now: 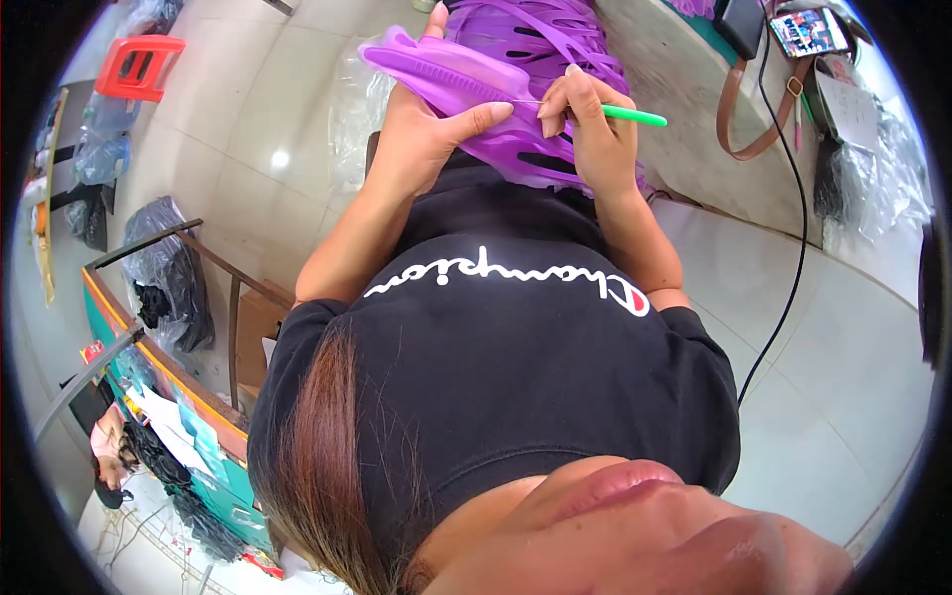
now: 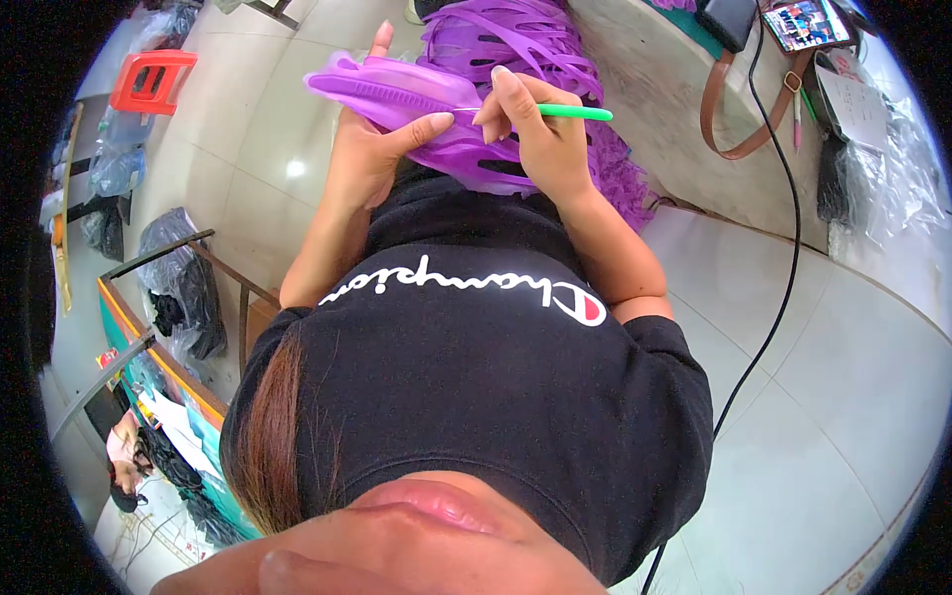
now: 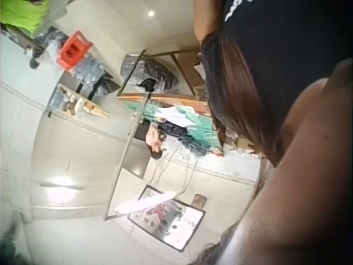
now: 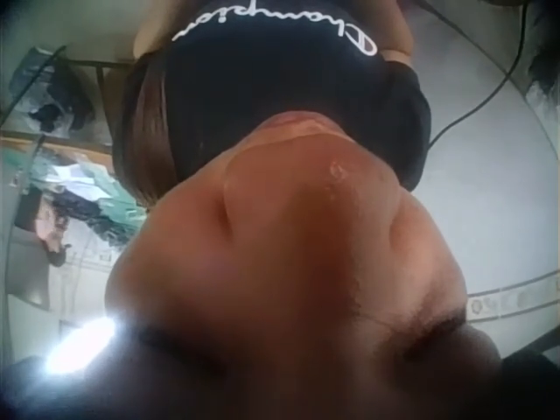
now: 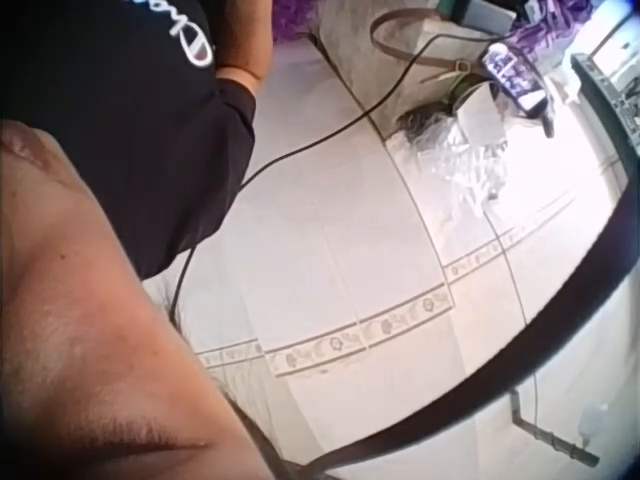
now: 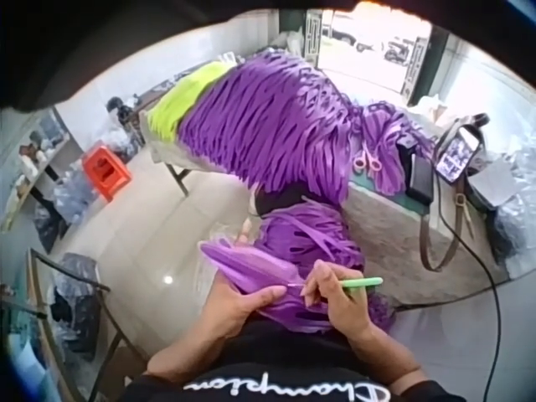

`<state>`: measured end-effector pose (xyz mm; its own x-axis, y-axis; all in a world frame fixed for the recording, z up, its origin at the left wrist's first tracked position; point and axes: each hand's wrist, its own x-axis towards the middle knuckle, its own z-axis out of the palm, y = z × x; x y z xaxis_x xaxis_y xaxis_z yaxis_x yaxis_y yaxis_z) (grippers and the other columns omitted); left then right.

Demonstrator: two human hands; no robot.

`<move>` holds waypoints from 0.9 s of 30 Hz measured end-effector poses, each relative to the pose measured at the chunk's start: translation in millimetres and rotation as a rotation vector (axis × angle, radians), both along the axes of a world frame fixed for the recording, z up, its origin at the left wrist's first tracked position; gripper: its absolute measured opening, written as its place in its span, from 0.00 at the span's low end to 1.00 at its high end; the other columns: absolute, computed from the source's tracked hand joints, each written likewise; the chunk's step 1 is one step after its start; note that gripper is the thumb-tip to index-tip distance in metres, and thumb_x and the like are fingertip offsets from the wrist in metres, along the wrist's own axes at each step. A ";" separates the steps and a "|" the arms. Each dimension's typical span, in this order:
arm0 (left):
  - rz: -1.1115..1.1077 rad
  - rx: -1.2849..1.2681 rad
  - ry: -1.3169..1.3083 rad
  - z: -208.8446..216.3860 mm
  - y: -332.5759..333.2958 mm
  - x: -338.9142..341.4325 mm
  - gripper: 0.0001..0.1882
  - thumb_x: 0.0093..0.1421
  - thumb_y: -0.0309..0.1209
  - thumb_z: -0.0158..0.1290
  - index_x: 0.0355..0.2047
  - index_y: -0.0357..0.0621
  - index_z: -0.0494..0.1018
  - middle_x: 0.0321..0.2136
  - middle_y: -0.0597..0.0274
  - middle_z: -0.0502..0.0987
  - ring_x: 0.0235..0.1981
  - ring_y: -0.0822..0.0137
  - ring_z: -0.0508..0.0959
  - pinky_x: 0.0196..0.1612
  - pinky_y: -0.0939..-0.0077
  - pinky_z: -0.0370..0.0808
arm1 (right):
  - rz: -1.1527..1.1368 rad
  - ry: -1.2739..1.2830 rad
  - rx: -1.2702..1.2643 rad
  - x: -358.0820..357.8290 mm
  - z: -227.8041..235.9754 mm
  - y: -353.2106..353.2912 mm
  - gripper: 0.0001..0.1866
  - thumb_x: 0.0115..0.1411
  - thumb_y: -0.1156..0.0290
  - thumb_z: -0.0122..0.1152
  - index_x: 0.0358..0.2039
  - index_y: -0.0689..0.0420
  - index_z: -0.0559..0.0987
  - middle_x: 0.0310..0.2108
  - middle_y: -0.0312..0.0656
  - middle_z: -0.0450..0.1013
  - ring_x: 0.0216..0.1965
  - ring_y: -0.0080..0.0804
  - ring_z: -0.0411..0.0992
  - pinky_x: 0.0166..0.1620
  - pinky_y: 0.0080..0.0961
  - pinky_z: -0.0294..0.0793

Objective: The recorder is separating and organizing long purple fringe or material strips.

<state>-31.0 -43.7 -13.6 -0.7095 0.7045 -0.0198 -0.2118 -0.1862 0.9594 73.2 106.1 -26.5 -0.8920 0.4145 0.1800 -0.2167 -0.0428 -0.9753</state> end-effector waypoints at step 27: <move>-0.340 -0.217 -0.092 6.5 -9.5 -10.3 0.28 0.44 0.24 0.67 0.47 0.32 0.70 0.35 0.61 0.78 0.39 0.70 0.77 0.46 0.75 0.72 | -0.103 0.138 0.414 -60.6 18.5 66.5 0.17 0.64 0.63 0.54 0.22 0.61 0.76 0.17 0.34 0.71 0.19 0.19 0.68 0.23 0.17 0.63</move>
<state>-41.2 -53.2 -7.1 -0.4256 0.8707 -0.2463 -0.3128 0.1139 0.9430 12.5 172.6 -8.0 -0.8061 0.3678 0.4636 -0.3283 0.3739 -0.8674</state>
